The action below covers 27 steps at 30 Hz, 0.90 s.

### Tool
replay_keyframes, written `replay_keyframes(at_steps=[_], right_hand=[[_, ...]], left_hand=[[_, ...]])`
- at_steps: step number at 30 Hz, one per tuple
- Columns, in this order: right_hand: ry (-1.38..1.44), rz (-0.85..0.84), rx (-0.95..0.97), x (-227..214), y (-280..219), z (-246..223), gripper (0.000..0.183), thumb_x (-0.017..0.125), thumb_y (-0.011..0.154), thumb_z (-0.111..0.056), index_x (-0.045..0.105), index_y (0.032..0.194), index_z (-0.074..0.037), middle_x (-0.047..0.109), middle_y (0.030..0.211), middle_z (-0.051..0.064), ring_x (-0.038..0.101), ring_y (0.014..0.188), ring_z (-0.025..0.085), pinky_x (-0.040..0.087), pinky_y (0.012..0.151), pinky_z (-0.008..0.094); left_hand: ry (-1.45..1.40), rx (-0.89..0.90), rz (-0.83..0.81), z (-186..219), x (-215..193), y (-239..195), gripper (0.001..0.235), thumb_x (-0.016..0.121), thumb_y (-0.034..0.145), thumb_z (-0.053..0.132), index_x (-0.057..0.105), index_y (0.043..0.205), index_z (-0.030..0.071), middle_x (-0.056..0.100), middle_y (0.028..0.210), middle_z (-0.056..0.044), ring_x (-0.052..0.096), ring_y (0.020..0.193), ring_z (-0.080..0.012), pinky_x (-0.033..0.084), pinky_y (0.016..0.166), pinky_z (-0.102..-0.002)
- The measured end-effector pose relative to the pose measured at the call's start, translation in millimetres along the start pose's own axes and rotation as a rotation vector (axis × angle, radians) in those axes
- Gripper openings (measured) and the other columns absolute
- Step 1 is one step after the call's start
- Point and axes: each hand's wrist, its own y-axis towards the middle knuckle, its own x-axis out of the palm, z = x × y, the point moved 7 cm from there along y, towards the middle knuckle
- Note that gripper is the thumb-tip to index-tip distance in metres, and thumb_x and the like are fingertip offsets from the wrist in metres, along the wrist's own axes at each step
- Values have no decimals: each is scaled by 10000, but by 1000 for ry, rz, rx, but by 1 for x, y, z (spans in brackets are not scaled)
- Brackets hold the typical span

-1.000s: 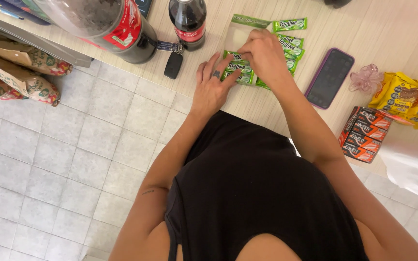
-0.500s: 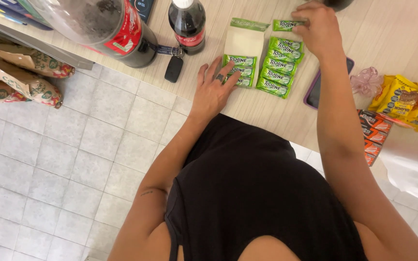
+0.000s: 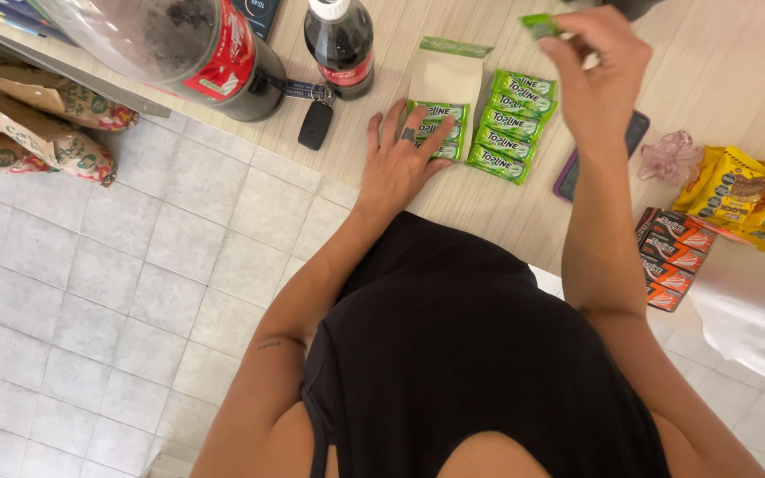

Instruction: The person arranges multiple small green and orange packages on a light-colored countertop. They organize the items into neat rows and stacks, occasionally shifting the position of a smartphone and other objects on the surface to make space.

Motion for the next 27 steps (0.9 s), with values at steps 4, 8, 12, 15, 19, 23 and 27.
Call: replay_keyframes(at_steps=[4,8,12,15,19,23,27], right_hand=[[53,-331,0,71,-2,-21,100,706,1060,91,746,1144,55,733,1006,153,645,866,217,507,774,324],[-371,-599,28,122,-17,27,147,662,975,34,720,1096,-25,715,935,116,656,847,346,492,662,473],[-492,-676,69,130,-19,33,290,621,935,38,817,1103,-92,674,850,87,631,745,350,494,578,477],[-537,-674,5,138,-27,53,243,604,1026,-32,835,1070,-96,611,968,93,637,761,343,492,492,464],[-531,-623,-65,130,-25,44,170,711,979,-35,846,1068,-87,608,824,75,611,726,307,493,553,434],[-355,-461,-28,77,-16,17,109,765,1011,-3,833,1093,-23,692,920,99,650,830,273,525,716,413],[-446,-454,291,19,-34,56,272,881,909,-111,813,1160,-31,647,1061,116,580,744,251,475,685,425]], left_hand=[[14,13,5,1,0,-1,684,831,847,661,577,1397,343,533,1346,-50,510,1308,-349,465,1035,-580],[4,-14,5,0,-2,0,687,869,813,630,600,1376,341,517,1369,-77,512,1305,-349,467,1043,-580],[10,-25,4,0,5,-5,697,888,846,639,592,1410,356,399,1521,-112,467,1395,-383,463,1080,-582],[-15,-19,-23,-2,15,-9,698,879,881,626,582,1458,370,254,1642,-147,371,1482,-415,435,1132,-598],[-27,-9,-32,-2,11,-6,715,878,875,624,573,1464,358,361,1606,-160,367,1481,-422,421,1152,-608],[12,3,-49,-2,13,-4,760,867,850,673,540,1467,371,434,1573,-159,423,1441,-450,388,1157,-622],[12,18,-105,-1,22,-5,798,845,877,675,477,1516,370,408,1593,-194,334,1473,-485,334,1195,-628]])
